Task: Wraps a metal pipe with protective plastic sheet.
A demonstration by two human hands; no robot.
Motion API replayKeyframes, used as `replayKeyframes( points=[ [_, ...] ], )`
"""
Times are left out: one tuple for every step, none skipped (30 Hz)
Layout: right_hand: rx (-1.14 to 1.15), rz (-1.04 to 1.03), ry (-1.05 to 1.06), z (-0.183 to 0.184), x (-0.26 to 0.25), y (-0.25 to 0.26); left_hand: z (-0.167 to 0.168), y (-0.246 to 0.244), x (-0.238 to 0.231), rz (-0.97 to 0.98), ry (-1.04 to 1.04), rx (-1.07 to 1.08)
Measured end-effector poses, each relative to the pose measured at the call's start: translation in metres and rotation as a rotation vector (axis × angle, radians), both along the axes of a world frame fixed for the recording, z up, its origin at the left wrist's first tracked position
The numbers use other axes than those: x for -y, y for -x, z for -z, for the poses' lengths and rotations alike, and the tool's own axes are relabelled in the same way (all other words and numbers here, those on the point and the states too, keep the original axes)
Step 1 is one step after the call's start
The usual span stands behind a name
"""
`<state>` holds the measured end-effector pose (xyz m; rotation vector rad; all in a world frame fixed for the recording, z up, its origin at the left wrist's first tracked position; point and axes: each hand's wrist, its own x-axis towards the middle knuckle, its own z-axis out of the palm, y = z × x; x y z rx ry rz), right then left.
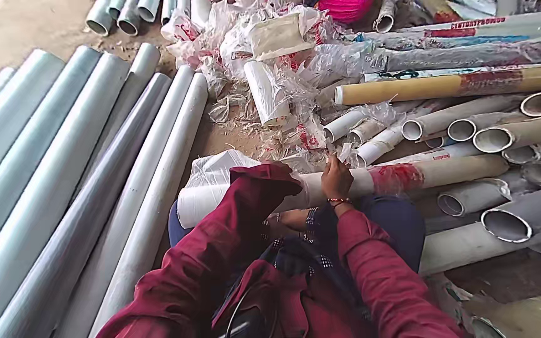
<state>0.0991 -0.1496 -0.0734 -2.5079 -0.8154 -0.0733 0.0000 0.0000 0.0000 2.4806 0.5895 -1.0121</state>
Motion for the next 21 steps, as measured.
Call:
replayKeyframes(
  points=[
    [-0.012, -0.002, 0.000, 0.001, 0.001, 0.000, -0.003, 0.009, 0.015, -0.010, -0.072, 0.053],
    [-0.015, -0.007, -0.004, 0.003, 0.002, 0.000, -0.002, 0.019, 0.032, -0.025, -0.166, 0.118],
    [-0.033, -0.013, -0.005, 0.002, 0.002, 0.000, 0.002, 0.028, 0.048, -0.061, -0.250, 0.214],
    [-0.049, -0.015, -0.004, 0.001, 0.002, -0.001, 0.010, 0.036, 0.062, -0.109, -0.324, 0.342],
    [-0.050, -0.013, -0.006, 0.000, 0.003, -0.002, 0.017, 0.041, 0.072, -0.139, -0.388, 0.438],
    [-0.047, -0.014, -0.011, 0.001, 0.004, -0.002, 0.021, 0.043, 0.079, -0.156, -0.424, 0.466],
    [-0.047, -0.017, -0.013, 0.001, 0.005, -0.001, 0.021, 0.044, 0.084, -0.165, -0.435, 0.437],
    [-0.050, -0.025, -0.013, 0.001, 0.006, 0.000, 0.019, 0.044, 0.086, -0.168, -0.428, 0.388],
    [-0.044, -0.031, -0.017, 0.002, 0.007, 0.001, 0.014, 0.043, 0.088, -0.161, -0.411, 0.300],
    [-0.040, -0.034, -0.021, 0.002, 0.008, 0.001, 0.006, 0.041, 0.090, -0.148, -0.383, 0.193],
    [-0.039, -0.032, -0.025, 0.002, 0.007, 0.000, -0.002, 0.038, 0.091, -0.134, -0.364, 0.095],
    [-0.035, -0.029, -0.033, 0.002, 0.007, 0.000, -0.008, 0.036, 0.093, -0.131, -0.344, 0.028],
    [-0.027, -0.026, -0.041, 0.003, 0.008, 0.000, -0.012, 0.036, 0.096, -0.137, -0.325, -0.005],
    [-0.022, -0.024, -0.054, 0.004, 0.009, 0.001, -0.015, 0.036, 0.098, -0.142, -0.305, -0.024],
    [-0.003, -0.022, -0.074, 0.006, 0.010, 0.001, -0.016, 0.038, 0.100, -0.143, -0.294, -0.032],
    [0.023, -0.022, -0.095, 0.009, 0.010, 0.001, -0.014, 0.040, 0.102, -0.135, -0.295, -0.015],
    [0.052, -0.024, -0.113, 0.012, 0.011, 0.001, -0.010, 0.046, 0.104, -0.128, -0.303, 0.031],
    [0.086, -0.028, -0.130, 0.015, 0.010, 0.001, -0.003, 0.053, 0.106, -0.121, -0.324, 0.116],
    [0.113, -0.030, -0.142, 0.016, 0.010, 0.000, 0.010, 0.063, 0.108, -0.104, -0.381, 0.276],
    [0.138, -0.035, -0.148, 0.017, 0.011, 0.000, 0.025, 0.072, 0.110, -0.087, -0.446, 0.455],
    [0.173, -0.046, -0.149, 0.016, 0.011, 0.001, 0.041, 0.079, 0.110, -0.067, -0.520, 0.628]
  ],
)
